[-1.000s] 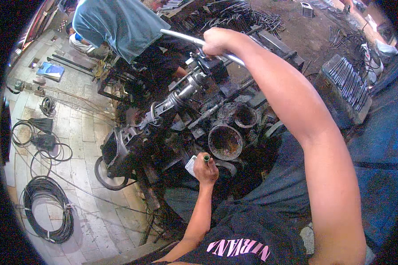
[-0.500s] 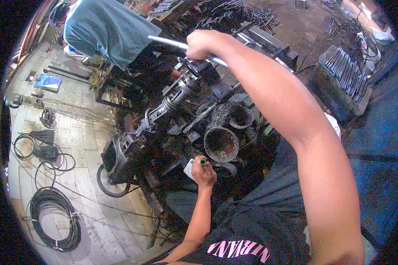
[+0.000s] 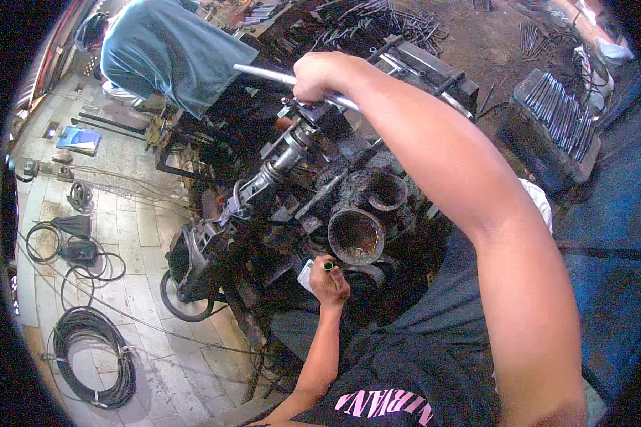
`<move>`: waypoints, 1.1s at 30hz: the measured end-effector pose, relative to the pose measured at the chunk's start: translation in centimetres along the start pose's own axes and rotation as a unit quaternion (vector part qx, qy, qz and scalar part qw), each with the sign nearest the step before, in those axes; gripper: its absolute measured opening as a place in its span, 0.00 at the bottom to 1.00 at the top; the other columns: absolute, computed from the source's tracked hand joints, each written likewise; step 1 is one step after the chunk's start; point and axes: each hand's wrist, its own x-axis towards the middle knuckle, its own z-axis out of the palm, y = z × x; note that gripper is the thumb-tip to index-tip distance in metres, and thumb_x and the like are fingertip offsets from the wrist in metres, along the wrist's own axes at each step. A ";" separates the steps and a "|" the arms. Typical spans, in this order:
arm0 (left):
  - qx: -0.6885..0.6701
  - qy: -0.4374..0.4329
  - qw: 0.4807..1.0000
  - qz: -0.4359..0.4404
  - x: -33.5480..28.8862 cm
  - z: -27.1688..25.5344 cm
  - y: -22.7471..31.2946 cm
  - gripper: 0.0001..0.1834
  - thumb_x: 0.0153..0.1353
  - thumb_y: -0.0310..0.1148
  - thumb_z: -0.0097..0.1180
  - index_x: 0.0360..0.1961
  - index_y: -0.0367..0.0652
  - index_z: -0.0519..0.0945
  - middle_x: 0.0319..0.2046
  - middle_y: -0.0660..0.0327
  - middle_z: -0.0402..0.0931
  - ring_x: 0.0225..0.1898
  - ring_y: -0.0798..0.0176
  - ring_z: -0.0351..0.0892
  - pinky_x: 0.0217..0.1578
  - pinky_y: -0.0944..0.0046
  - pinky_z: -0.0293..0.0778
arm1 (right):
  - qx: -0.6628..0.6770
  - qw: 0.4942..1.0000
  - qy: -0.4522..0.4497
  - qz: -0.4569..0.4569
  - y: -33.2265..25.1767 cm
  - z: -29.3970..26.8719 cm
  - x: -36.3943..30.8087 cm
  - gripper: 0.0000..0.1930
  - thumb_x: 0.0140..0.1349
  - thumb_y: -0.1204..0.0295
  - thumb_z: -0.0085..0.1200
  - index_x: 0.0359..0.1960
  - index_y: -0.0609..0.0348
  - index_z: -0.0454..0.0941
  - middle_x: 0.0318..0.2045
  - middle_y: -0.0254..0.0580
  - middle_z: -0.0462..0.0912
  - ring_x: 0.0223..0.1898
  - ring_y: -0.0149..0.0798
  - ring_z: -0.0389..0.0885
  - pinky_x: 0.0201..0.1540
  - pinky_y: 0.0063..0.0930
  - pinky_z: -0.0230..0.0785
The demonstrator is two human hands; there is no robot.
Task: Marking and bending a metal rod using a manual fabrication machine.
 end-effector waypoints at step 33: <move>0.225 -0.296 0.914 0.162 0.1 -1.1 1.1 0.23 0.41 0.40 0.63 0.39 0.37 0.82 0.41 0.55 0.78 0.50 0.50 0.74 0.61 0.46 0.63 | -0.001 1.000 -0.014 -0.004 -0.4 -0.3 0.1 0.16 0.46 0.68 0.60 0.36 0.64 0.87 0.37 0.60 0.86 0.39 0.53 0.87 0.42 0.44 0.77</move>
